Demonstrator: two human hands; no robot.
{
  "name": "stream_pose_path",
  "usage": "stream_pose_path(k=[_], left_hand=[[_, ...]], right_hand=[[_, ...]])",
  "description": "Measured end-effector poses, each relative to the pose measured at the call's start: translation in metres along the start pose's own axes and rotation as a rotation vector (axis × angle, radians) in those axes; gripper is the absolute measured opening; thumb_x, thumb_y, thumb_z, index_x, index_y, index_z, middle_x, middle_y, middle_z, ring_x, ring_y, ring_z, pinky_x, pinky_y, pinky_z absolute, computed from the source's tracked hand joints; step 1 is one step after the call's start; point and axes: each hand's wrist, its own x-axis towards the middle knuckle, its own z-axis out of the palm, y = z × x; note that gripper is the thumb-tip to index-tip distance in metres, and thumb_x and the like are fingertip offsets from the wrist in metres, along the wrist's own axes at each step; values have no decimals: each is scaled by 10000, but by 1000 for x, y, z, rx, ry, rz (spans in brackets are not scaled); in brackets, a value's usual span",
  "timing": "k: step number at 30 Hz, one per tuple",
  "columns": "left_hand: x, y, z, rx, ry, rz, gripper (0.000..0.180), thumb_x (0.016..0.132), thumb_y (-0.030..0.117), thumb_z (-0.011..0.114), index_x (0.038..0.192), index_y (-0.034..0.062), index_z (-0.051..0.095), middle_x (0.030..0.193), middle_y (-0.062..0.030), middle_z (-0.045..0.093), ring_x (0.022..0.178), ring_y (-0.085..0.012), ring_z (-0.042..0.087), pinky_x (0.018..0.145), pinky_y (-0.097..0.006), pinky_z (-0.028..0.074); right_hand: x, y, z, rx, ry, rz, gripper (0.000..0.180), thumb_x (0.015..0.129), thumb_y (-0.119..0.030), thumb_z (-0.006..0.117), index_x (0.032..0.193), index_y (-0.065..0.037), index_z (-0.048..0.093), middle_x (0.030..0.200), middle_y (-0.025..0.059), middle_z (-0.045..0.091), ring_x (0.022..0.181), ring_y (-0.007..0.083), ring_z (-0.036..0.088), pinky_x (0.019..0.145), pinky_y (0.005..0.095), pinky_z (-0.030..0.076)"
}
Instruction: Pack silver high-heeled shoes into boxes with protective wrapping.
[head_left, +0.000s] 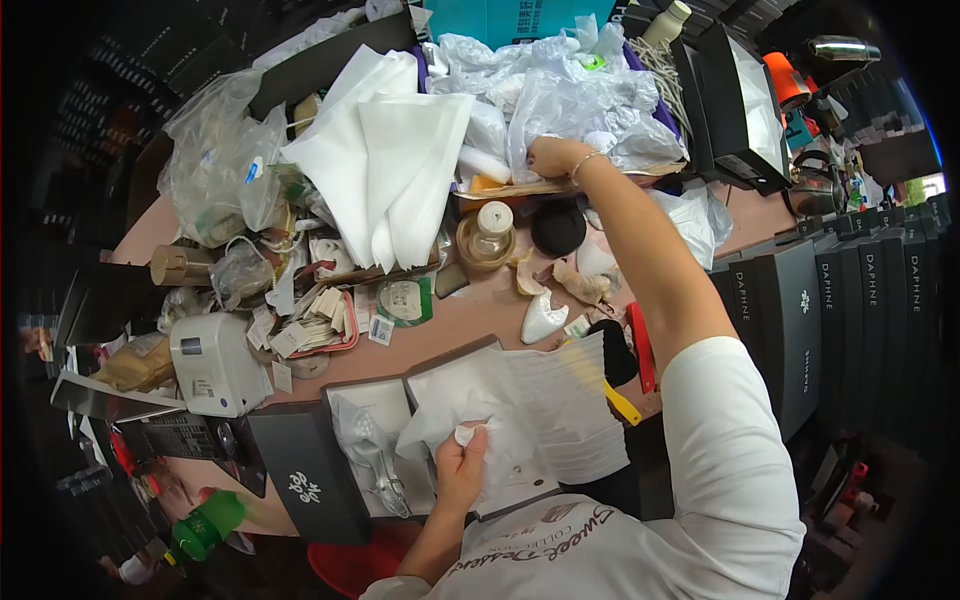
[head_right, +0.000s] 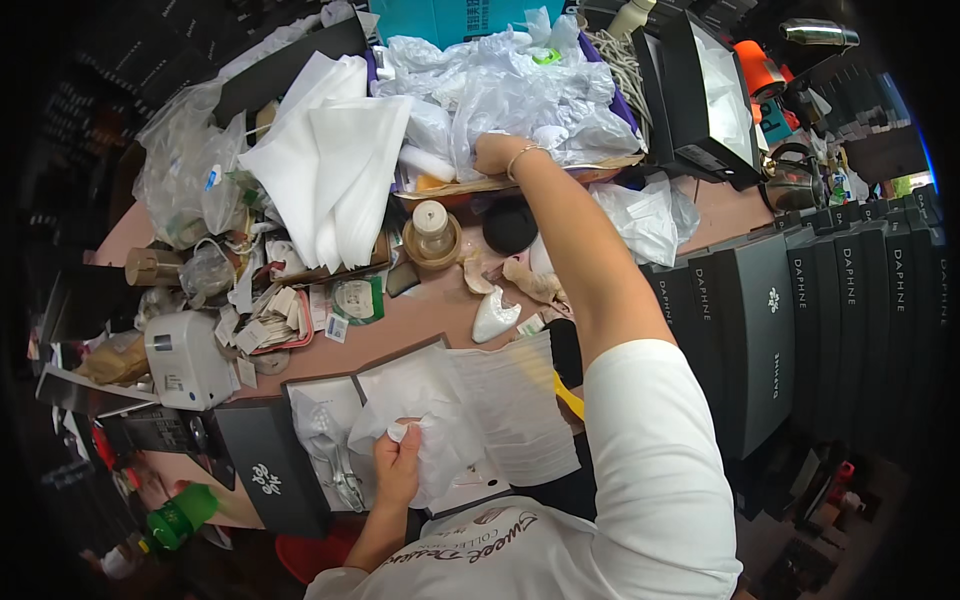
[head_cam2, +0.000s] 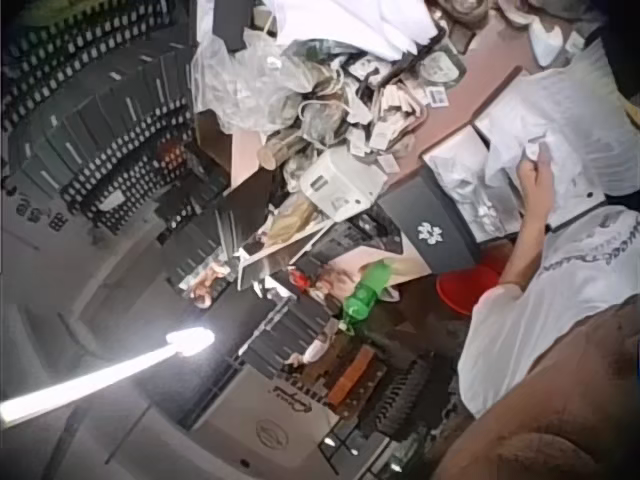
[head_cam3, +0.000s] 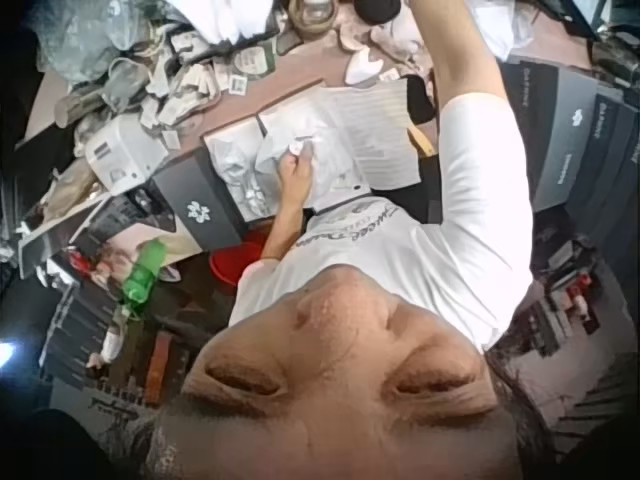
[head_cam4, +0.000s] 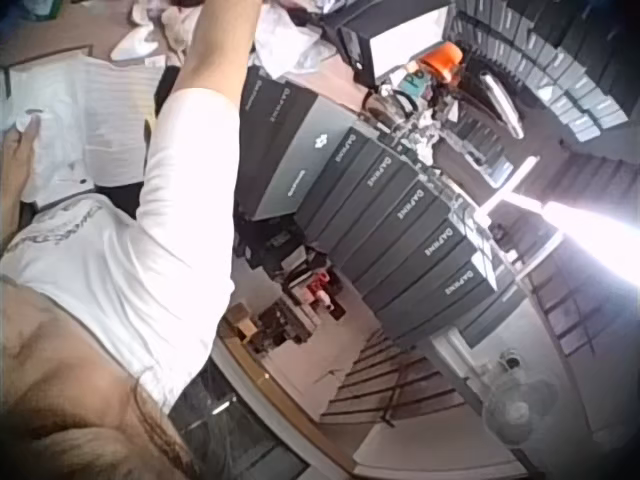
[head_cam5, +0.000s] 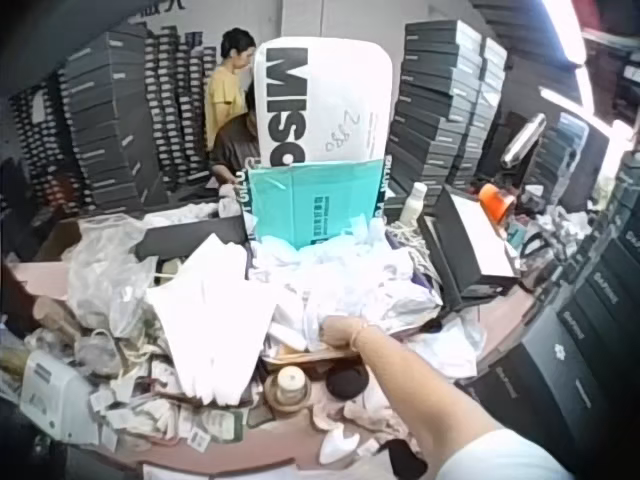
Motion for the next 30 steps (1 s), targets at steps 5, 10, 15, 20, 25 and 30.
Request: stream_pose_path(k=[5,10,15,20,25,30], left_hand=[[-12,19,-9,-205,21,46,235,954,207,532,931,-6,628,794,38,563,724,-44,473,650,-206,396],[-27,32,-40,-296,-1,128,275,942,276,553,941,10,622,818,19,584,745,-61,508,678,-221,415],[-36,78,-57,-703,-297,242,341,928,368,552,961,35,618,892,-64,628,779,-139,585,714,-277,469],[6,118,-110,-460,166,453,249,933,260,572,977,16,605,873,-48,644,772,-131,612,738,-264,496],[-10,79,-125,663,544,902,695,814,261,706,1364,2,370,1259,-148,509,1097,-265,525,933,-391,413],[-93,15,-41,662,-115,646,479,838,141,653,1266,-3,492,1169,-156,569,1087,-254,554,919,-353,431]], right_hand=[[-70,-10,-42,-58,113,-51,308,808,-271,598,994,-44,692,958,201,670,888,321,646,800,374,498],[-186,-90,-49,669,83,-500,550,790,-257,703,1260,-26,536,1182,165,608,1105,270,578,930,372,450],[-284,-190,43,611,-89,-936,594,752,-233,761,1253,-35,512,1421,166,360,1263,242,412,980,358,400],[-323,-205,93,964,-91,-285,264,815,-223,687,935,3,621,913,133,647,810,209,596,722,329,467],[-331,-219,119,1057,200,-125,263,849,-232,641,896,26,626,700,48,588,651,123,502,619,301,433],[-324,-245,146,1288,187,-53,301,855,-268,635,922,25,621,747,77,603,668,128,511,622,311,444]])
